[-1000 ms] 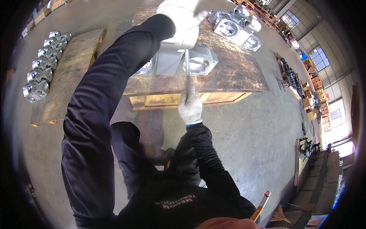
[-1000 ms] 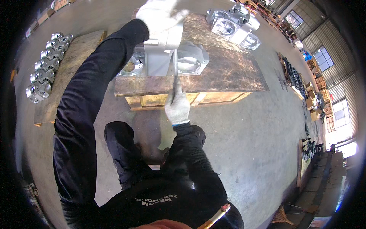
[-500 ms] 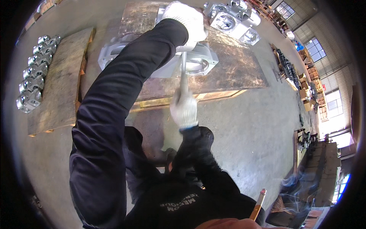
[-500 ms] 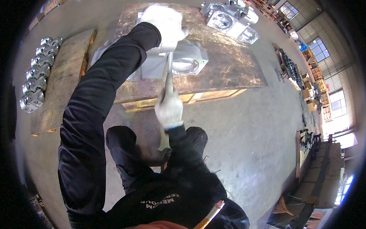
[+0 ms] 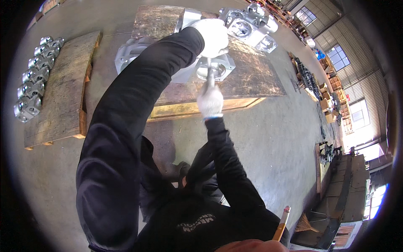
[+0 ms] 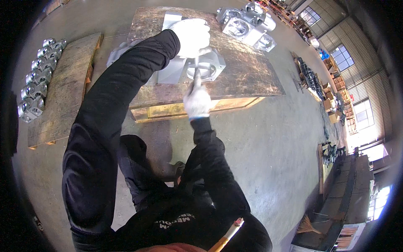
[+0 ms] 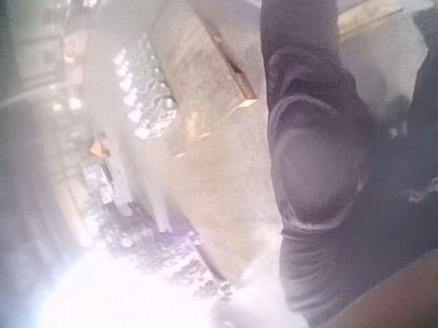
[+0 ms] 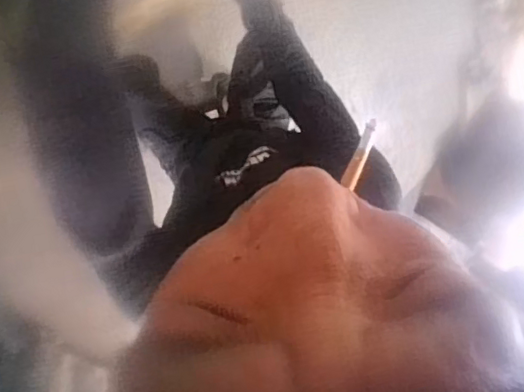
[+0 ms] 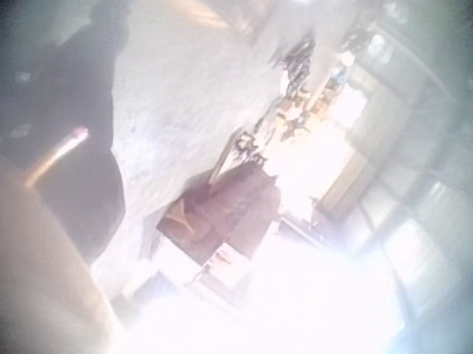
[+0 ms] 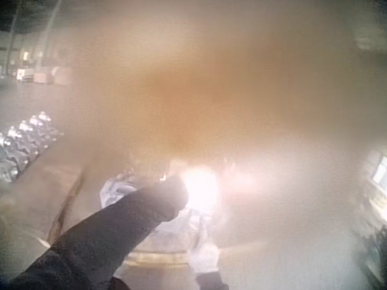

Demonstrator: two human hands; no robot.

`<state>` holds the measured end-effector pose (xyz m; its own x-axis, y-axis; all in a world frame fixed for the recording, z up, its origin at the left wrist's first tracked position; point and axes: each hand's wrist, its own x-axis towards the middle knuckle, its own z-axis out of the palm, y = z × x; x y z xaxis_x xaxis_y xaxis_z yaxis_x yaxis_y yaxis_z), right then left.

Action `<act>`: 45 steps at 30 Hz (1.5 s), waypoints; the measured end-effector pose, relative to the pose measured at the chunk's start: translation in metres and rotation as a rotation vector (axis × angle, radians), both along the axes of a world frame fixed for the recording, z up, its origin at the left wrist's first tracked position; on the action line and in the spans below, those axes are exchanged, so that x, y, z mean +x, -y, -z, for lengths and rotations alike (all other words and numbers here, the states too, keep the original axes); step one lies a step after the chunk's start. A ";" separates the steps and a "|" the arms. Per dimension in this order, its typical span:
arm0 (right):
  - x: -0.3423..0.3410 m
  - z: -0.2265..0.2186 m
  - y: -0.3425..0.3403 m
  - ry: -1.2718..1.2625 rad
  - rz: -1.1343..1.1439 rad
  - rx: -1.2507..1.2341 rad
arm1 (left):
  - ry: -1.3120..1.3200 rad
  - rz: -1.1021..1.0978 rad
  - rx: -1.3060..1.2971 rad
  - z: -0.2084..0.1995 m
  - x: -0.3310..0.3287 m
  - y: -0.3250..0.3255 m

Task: The person uses a deburring tool to scrape and smooth the edges of a large metal casting on a wooden workbench. The person repeatedly repositions the casting to access different edges and continues scraping along the surfaces.

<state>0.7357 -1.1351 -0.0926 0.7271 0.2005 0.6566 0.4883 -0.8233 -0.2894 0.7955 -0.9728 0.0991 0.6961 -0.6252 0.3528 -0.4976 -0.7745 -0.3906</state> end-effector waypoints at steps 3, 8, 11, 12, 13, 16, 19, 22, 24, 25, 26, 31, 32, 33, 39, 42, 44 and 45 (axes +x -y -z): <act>0.006 -0.009 0.009 -0.107 -0.043 0.099 | -0.078 -0.007 -0.017 -0.001 -0.001 0.002; -0.011 -0.010 0.017 -0.309 -0.121 0.093 | -0.022 0.048 -0.066 0.001 0.003 -0.004; 0.013 -0.015 0.012 -0.227 -0.072 0.083 | -0.052 0.040 -0.064 0.004 0.007 -0.004; 0.033 -0.020 0.009 -0.120 -0.066 0.096 | -0.032 0.047 -0.064 0.004 0.008 -0.005; 0.034 -0.018 0.010 -0.050 -0.105 0.140 | 0.009 0.051 -0.072 0.004 0.008 -0.006; 0.030 -0.014 0.014 -0.226 -0.077 0.125 | -0.033 0.054 -0.055 0.000 0.007 -0.006; -0.001 -0.010 0.020 -0.174 -0.162 0.085 | -0.002 0.037 -0.024 -0.006 0.002 -0.003; -0.011 -0.028 0.022 -0.219 -0.049 -0.019 | -0.119 -0.031 -0.020 -0.009 -0.008 0.003; -0.009 -0.044 0.025 -0.138 -0.060 0.034 | -0.036 -0.003 -0.027 -0.009 -0.013 0.002; -0.017 -0.045 0.029 -0.279 -0.031 0.029 | -0.041 0.017 0.000 -0.008 -0.014 0.002; -0.019 -0.047 0.033 -0.351 -0.001 0.044 | -0.040 0.058 0.023 -0.008 -0.014 0.000; -0.022 -0.026 0.041 -0.397 -0.061 0.119 | -0.048 0.018 0.022 -0.008 0.006 -0.005; -0.010 -0.023 0.039 -0.458 0.003 0.068 | -0.026 0.005 0.002 -0.008 0.011 -0.005; 0.008 -0.022 0.035 -0.278 -0.051 0.093 | 0.012 0.033 0.018 -0.007 0.014 -0.008; 0.021 -0.011 0.024 -0.332 -0.058 0.025 | -0.043 0.065 0.021 -0.004 0.012 -0.011; 0.000 -0.014 0.023 -0.240 -0.106 -0.006 | -0.062 0.036 0.044 -0.012 0.012 -0.010; 0.000 -0.024 0.027 -0.124 -0.035 -0.005 | -0.049 0.042 0.050 -0.013 0.012 -0.009; -0.001 -0.027 0.032 -0.032 -0.061 0.053 | -0.040 0.048 0.048 -0.013 0.012 -0.011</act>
